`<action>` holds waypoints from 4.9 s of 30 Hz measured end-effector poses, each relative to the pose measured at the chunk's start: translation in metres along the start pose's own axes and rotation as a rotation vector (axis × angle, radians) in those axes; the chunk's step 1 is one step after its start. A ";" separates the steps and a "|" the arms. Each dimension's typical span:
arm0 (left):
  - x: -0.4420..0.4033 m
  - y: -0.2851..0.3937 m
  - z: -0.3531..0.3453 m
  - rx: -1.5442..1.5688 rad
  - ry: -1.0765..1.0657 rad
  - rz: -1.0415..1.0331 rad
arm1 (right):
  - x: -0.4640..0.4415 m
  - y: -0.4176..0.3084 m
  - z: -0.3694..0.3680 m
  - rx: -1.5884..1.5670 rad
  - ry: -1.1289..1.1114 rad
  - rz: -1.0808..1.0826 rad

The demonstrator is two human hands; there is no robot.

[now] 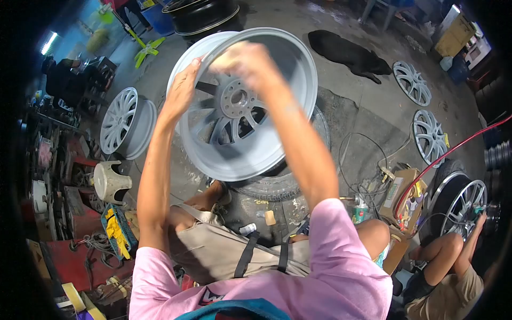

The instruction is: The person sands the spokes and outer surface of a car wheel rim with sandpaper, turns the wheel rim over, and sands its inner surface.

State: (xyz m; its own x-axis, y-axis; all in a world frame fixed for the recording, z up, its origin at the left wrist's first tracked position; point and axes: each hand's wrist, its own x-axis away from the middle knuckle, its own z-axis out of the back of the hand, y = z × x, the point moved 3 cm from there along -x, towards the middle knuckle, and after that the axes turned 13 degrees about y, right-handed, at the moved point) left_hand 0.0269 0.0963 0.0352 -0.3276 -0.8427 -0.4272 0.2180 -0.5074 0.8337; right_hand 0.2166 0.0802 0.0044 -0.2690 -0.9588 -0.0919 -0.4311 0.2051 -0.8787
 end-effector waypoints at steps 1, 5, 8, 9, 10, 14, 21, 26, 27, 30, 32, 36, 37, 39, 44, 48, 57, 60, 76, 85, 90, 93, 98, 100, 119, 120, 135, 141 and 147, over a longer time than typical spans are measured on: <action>0.000 0.001 -0.001 0.013 -0.004 0.003 | -0.040 0.001 0.041 -0.254 0.142 -0.113; -0.009 -0.008 0.002 -0.020 0.016 -0.068 | -0.085 0.043 0.200 -0.446 0.714 -0.081; -0.009 -0.006 0.006 -0.113 0.009 -0.039 | -0.019 0.013 0.175 0.485 0.811 0.214; -0.006 -0.003 0.007 -0.111 0.005 -0.022 | -0.007 0.001 0.160 1.174 0.731 0.508; -0.002 0.005 0.008 -0.265 0.051 -0.153 | -0.001 -0.004 0.150 1.197 0.589 0.820; 0.004 0.007 0.004 -0.450 0.148 -0.359 | -0.008 -0.023 0.144 1.736 -0.073 1.340; 0.001 0.007 0.007 -0.462 0.159 -0.335 | 0.026 0.093 0.274 2.372 -0.583 0.810; -0.005 -0.003 0.009 -0.461 0.158 -0.334 | 0.199 0.251 0.208 1.809 -0.139 0.515; -0.004 -0.005 0.010 -0.470 0.181 -0.355 | 0.231 0.255 0.157 1.601 -0.071 0.287; 0.003 0.000 0.007 -0.477 0.190 -0.372 | 0.253 0.209 0.019 1.127 -0.109 0.141; 0.006 0.001 0.011 -0.494 0.190 -0.364 | 0.220 0.174 -0.008 0.205 -0.023 -0.231; 0.000 -0.003 0.007 -0.450 0.194 -0.371 | 0.183 0.105 0.033 0.260 0.098 -0.201; 0.000 -0.002 0.006 -0.433 0.186 -0.349 | 0.183 0.102 0.053 0.621 0.130 -0.020; -0.002 -0.002 0.007 -0.411 0.170 -0.296 | 0.192 0.176 0.117 0.924 0.198 0.271; -0.001 0.000 0.010 -0.392 0.156 -0.243 | 0.240 0.216 0.137 1.312 -0.012 0.401; -0.004 -0.006 0.010 -0.403 0.210 -0.367 | 0.263 0.211 0.098 1.249 -0.004 0.430; 0.000 -0.006 0.008 -0.373 0.148 -0.262 | 0.242 0.153 -0.070 0.592 0.267 0.539; -0.004 -0.018 0.011 -0.110 0.057 -0.102 | 0.187 0.111 -0.100 0.435 0.412 0.564; -0.015 -0.022 0.019 0.051 -0.156 0.158 | 0.206 0.144 -0.058 0.594 0.067 0.605; -0.012 -0.020 0.026 -0.060 -0.003 0.194 | 0.226 0.168 -0.038 0.643 0.034 0.448; -0.016 -0.023 0.026 -0.072 -0.017 0.194 | 0.254 0.231 0.138 1.008 0.224 0.402; -0.022 -0.025 0.023 -0.075 -0.022 0.177 | 0.211 0.225 0.218 1.095 0.656 0.323; -0.021 -0.030 0.029 -0.078 -0.019 0.154 | 0.188 0.214 0.221 1.196 0.836 0.311; -0.022 -0.032 0.031 -0.105 -0.019 0.174 | 0.210 0.225 0.199 1.109 0.876 0.167; 0.009 0.004 0.009 0.019 0.008 0.195 | 0.014 0.003 0.003 0.982 0.274 1.471; 0.009 0.005 0.010 0.140 0.007 0.281 | 0.036 0.013 -0.027 0.968 0.021 1.581; -0.005 -0.024 0.019 -0.090 0.053 0.023 | 0.044 0.136 0.282 1.189 0.770 0.640; 0.001 -0.030 0.021 -0.114 0.037 -0.030 | 0.184 0.197 0.260 0.592 0.300 -0.429; -0.002 -0.028 0.024 -0.194 0.071 -0.145 | 0.153 0.158 0.275 0.113 0.647 -0.266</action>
State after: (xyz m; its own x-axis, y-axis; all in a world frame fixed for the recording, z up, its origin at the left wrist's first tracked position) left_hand -0.0007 0.1162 0.0209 -0.3045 -0.7658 -0.5664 0.3478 -0.6429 0.6824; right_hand 0.3438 -0.0876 -0.2774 -0.6400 -0.6571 0.3983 -0.4706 -0.0747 -0.8792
